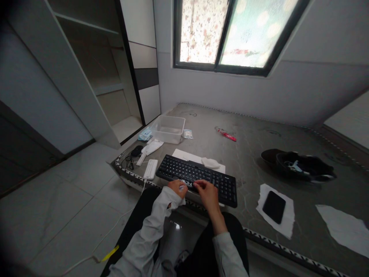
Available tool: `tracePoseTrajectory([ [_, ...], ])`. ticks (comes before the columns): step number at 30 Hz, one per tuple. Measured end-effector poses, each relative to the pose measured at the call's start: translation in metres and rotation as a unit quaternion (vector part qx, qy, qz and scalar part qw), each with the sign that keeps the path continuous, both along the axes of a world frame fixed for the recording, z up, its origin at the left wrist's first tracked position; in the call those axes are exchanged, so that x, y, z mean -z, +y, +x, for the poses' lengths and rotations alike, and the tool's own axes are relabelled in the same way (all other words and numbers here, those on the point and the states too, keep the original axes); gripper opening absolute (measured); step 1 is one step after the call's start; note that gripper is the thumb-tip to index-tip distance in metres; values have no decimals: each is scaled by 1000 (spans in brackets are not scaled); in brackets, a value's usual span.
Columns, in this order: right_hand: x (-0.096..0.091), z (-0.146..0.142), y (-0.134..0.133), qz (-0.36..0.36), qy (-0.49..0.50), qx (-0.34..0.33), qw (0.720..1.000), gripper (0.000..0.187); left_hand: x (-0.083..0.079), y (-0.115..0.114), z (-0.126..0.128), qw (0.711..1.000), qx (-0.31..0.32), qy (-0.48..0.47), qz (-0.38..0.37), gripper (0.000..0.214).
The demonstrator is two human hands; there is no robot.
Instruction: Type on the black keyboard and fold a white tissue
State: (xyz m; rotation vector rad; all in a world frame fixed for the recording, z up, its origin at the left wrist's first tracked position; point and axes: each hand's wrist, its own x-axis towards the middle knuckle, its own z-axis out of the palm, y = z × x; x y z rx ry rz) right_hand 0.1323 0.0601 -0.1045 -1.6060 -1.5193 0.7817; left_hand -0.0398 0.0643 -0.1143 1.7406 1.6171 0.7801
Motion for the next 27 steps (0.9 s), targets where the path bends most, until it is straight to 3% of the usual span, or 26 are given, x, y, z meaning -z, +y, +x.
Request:
tracePoseTrajectory([
  [5, 13, -5, 18, 57, -95, -16, 994, 21, 16, 8, -3, 999, 19, 34, 29, 22],
  [14, 36, -11, 23, 18, -108, 29, 994, 21, 49, 14, -3, 996, 8, 68, 61, 22],
  [27, 44, -12, 27, 8, -125, 42, 991, 27, 67, 17, 5, 992, 0, 99, 81, 24],
])
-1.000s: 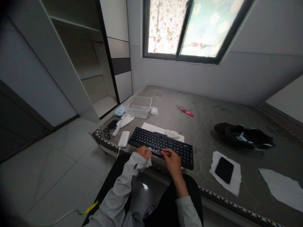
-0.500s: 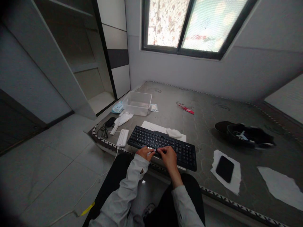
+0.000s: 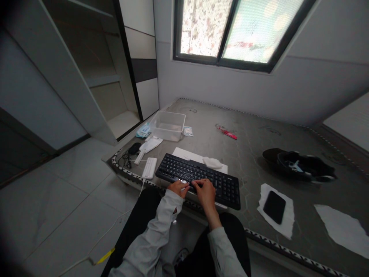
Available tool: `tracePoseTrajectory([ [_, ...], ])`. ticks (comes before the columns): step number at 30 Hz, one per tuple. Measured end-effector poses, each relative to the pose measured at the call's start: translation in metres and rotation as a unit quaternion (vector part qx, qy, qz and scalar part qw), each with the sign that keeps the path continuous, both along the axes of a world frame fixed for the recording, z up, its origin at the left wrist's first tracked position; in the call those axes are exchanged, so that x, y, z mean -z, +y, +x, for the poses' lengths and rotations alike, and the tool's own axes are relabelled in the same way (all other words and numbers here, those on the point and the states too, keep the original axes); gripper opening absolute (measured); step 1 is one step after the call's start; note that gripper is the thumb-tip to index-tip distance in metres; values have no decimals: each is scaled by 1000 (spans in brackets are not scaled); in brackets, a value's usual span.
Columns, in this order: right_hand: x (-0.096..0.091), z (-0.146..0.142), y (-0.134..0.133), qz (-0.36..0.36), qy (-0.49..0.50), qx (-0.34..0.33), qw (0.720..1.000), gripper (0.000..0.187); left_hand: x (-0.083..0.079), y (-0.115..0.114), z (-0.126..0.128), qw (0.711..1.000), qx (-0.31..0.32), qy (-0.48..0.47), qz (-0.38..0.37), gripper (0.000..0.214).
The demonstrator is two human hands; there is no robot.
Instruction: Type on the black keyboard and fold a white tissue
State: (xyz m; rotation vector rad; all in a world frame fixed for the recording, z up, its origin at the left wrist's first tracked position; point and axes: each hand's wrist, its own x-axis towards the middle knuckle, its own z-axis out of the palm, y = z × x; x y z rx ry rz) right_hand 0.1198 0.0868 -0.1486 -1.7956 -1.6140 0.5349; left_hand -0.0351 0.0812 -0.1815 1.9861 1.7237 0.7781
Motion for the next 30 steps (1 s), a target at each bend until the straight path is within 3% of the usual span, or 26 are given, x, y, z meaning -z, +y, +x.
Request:
tracePoseTrajectory([
  [11, -6, -7, -7, 19, -41, 28, 999, 27, -1, -5, 2, 1000, -4, -5, 18, 26],
  [21, -19, -13, -10, -10, -60, 39, 997, 26, 6, -3, 5, 999, -17, -12, 25, 25],
  [30, -17, -15, -10, -20, -79, 43, 996, 32, -1, -4, 7, 999, -21, -28, 22, 26],
])
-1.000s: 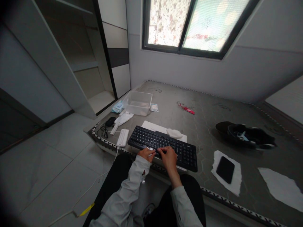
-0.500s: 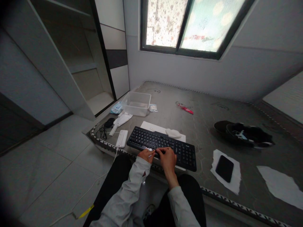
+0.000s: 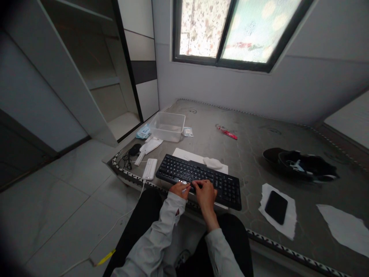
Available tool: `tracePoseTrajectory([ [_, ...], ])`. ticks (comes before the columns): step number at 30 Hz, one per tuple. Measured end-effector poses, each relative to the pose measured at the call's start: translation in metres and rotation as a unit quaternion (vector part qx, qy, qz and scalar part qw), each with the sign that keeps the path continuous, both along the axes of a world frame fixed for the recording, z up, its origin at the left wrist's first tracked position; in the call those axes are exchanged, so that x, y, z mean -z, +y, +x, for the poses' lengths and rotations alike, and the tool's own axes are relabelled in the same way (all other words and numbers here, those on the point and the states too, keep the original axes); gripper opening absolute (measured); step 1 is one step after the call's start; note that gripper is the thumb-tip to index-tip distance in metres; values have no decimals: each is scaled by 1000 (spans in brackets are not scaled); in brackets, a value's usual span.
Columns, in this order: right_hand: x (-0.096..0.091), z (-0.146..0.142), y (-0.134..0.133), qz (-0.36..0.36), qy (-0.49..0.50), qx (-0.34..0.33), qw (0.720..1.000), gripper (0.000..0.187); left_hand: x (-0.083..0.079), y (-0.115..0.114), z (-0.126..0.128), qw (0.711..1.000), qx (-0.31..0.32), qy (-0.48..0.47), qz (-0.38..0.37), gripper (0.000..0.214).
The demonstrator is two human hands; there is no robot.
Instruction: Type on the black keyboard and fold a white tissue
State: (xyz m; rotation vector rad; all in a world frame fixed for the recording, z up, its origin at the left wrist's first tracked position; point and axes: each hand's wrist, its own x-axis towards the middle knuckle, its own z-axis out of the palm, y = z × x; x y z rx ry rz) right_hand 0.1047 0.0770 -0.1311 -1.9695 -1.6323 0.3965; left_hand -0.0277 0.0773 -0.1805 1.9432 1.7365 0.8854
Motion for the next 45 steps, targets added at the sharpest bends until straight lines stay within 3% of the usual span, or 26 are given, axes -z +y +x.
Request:
tracePoseTrajectory([
  [15, 2, -6, -5, 12, -10, 21, 1000, 36, 7, 2, 3, 1000, -17, -12, 8, 23],
  [45, 3, -8, -6, 22, 12, 26, 999, 36, 3, 0, 5, 999, -29, -38, 11, 18],
])
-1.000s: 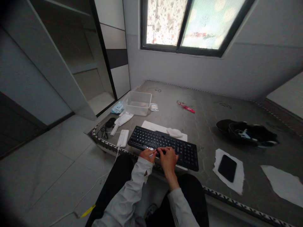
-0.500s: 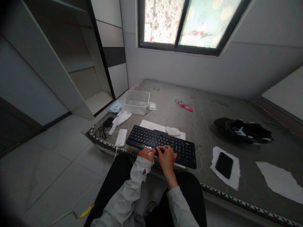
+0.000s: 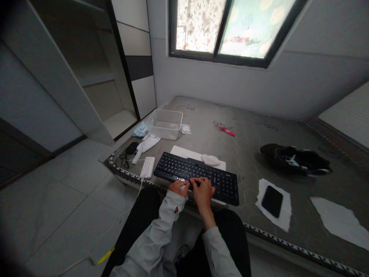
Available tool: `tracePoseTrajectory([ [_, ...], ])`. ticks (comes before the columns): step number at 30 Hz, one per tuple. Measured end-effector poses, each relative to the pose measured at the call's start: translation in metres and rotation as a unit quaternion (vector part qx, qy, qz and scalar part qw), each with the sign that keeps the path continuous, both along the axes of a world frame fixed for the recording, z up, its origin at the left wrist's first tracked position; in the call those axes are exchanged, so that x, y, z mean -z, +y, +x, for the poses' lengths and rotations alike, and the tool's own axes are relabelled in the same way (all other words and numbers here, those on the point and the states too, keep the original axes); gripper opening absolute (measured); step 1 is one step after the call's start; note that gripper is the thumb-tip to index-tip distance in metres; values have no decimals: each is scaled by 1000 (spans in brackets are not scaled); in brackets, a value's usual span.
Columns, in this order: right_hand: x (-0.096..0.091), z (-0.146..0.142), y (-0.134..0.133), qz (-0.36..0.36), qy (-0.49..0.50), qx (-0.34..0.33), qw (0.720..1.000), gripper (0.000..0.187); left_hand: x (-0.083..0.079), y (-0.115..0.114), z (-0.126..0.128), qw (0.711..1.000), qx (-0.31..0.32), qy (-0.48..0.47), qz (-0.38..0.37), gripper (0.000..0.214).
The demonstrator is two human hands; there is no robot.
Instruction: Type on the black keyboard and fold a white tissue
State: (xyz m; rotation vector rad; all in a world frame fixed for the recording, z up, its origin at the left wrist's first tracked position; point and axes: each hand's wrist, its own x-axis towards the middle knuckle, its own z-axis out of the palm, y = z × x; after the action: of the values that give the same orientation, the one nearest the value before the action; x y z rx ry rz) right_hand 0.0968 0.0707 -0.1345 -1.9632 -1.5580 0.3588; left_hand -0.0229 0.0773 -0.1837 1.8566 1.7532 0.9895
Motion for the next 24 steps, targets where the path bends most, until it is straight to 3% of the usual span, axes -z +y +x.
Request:
tracePoseTrajectory([
  [15, 4, -4, -3, 29, 15, 11, 999, 38, 0, 0, -1, 997, 25, 73, -9, 22],
  [24, -1, -7, -2, 29, 13, 15, 999, 23, -4, -2, -5, 990, 51, 132, 26, 30],
])
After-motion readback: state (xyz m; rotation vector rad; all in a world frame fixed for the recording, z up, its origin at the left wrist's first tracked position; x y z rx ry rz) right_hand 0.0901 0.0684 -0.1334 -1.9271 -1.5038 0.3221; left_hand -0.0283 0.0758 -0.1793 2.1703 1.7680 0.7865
